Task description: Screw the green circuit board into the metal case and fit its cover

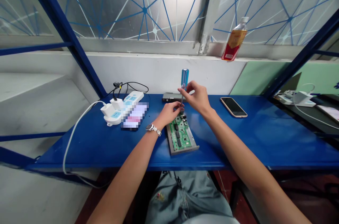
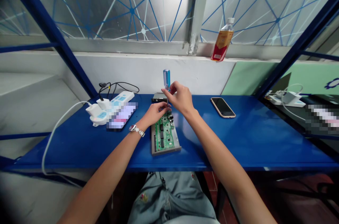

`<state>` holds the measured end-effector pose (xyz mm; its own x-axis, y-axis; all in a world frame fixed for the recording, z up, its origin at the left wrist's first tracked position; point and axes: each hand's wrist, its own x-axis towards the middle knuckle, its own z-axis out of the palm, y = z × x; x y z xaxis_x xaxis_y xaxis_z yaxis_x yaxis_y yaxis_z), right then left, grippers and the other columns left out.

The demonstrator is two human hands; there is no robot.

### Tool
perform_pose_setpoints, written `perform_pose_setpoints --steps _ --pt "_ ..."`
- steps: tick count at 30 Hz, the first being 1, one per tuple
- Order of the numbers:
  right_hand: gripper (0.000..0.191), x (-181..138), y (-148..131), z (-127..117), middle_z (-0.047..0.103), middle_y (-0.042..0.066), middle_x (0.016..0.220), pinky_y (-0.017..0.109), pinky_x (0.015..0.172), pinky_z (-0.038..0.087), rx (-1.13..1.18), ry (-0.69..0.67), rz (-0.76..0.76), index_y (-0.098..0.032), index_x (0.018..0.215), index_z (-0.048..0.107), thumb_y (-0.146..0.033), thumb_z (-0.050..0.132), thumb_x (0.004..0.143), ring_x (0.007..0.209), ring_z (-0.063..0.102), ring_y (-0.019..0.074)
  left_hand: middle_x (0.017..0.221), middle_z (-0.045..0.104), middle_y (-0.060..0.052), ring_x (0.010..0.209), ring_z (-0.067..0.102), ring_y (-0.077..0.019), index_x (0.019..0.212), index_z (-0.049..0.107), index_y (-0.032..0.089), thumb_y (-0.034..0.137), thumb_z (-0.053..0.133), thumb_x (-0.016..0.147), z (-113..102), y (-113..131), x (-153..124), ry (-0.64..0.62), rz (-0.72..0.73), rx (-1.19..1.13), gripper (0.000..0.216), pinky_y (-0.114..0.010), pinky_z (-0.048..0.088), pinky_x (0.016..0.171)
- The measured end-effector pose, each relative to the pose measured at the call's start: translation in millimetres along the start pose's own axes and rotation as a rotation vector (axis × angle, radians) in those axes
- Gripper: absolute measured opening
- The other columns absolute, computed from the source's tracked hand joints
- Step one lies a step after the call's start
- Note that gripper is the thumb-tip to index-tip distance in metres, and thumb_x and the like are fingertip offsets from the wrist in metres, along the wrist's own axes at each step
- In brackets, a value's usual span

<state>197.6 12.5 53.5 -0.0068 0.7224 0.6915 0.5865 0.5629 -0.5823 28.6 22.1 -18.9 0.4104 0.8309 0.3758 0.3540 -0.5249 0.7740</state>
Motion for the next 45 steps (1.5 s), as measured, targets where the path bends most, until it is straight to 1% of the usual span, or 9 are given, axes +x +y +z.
perform_pose_setpoints --steps 9,14,16,22,28,32,35,38,45 --pt "0.04 1.1 6.0 -6.1 0.076 0.007 0.093 0.027 0.058 0.051 0.242 -0.204 0.04 -0.019 0.098 0.071 -0.057 0.061 0.093 0.075 0.067 0.0184 0.102 0.081 -0.007 0.096 0.075 -0.0229 0.106 0.074 0.019 0.032 0.06 0.096 0.1 2.1 0.5 0.007 0.0 0.021 0.022 -0.033 0.057 0.085" --pt "0.037 0.2 0.2 -1.3 0.071 0.003 0.079 0.031 0.068 0.054 0.233 -0.004 0.075 -0.02 0.087 0.065 -0.052 0.081 0.077 0.076 0.066 0.0185 0.102 0.081 -0.007 0.098 0.076 -0.0229 0.105 0.074 0.019 0.029 0.058 0.097 0.3 0.5 0.1 0.003 0.001 0.014 0.02 -0.033 0.057 0.087" --pt "0.034 0.1 -0.2 -0.8 0.07 0.003 0.077 0.031 0.069 0.053 0.239 -0.006 0.082 -0.02 0.078 0.062 -0.05 0.079 0.079 0.075 0.066 0.0183 0.102 0.081 -0.007 0.098 0.076 -0.0229 0.105 0.074 0.019 0.029 0.057 0.097 0.1 0.6 0.0 0.001 -0.002 0.008 0.021 -0.033 0.057 0.087" --pt "0.033 0.6 4.0 -3.5 0.077 0.009 0.099 0.031 0.068 0.056 0.354 -0.19 0.104 -0.019 0.098 0.072 -0.05 0.065 0.091 0.096 0.071 0.0237 0.101 0.081 -0.007 0.095 0.076 -0.0235 0.103 0.074 0.019 0.031 0.059 0.095 -0.3 2.3 0.0 0.014 -0.012 0.017 0.02 -0.033 0.057 0.085" --pt "0.041 1.0 4.1 -0.9 0.076 0.01 0.104 0.031 0.07 0.056 0.331 -0.171 0.119 -0.018 0.103 0.071 -0.056 0.066 0.088 0.093 0.07 0.0233 0.102 0.081 -0.007 0.096 0.075 -0.0236 0.101 0.073 0.019 0.031 0.059 0.095 -0.4 2.3 -0.2 0.018 0.002 0.032 0.019 -0.033 0.057 0.086" --pt "0.043 0.5 9.2 1.9 0.071 0.011 0.124 0.031 0.07 0.057 0.431 -0.251 0.106 -0.021 0.117 0.066 -0.055 0.063 0.09 0.098 0.069 0.0223 0.1 0.08 -0.007 0.094 0.075 -0.0237 0.098 0.071 0.019 0.035 0.06 0.096 -0.1 0.5 0.2 0.03 0.006 0.047 0.02 -0.033 0.056 0.084" --pt "0.038 -4.3 14.7 5.4 0.074 0.007 0.102 0.03 0.068 0.056 0.348 -0.199 0.111 -0.02 0.103 0.066 -0.049 0.075 0.08 0.083 0.068 0.0192 0.095 0.079 -0.007 0.089 0.075 -0.0231 0.094 0.07 0.018 0.035 0.061 0.095 -0.1 -2.3 0.6 0.049 0.011 0.039 0.019 -0.033 0.057 0.084" --pt "0.027 -11.5 17.3 8.4 0.07 0.003 0.076 0.031 0.067 0.055 0.293 -0.185 0.167 -0.019 0.08 0.065 -0.045 0.073 0.081 0.071 0.064 0.0174 0.093 0.079 -0.007 0.088 0.074 -0.0223 0.093 0.069 0.018 0.034 0.062 0.094 -0.8 -4.6 0.8 0.053 0.006 0.006 0.017 -0.032 0.057 0.083" --pt "0.024 -17.8 12.0 11.6 0.072 0.002 0.074 0.032 0.065 0.054 0.242 -0.125 0.173 -0.02 0.082 0.067 -0.042 0.076 0.078 0.065 0.067 0.0181 0.087 0.077 -0.006 0.082 0.073 -0.0223 0.089 0.069 0.018 0.037 0.065 0.092 -1.6 -4.9 1.0 0.075 0.001 0.038 0.02 -0.032 0.057 0.078"
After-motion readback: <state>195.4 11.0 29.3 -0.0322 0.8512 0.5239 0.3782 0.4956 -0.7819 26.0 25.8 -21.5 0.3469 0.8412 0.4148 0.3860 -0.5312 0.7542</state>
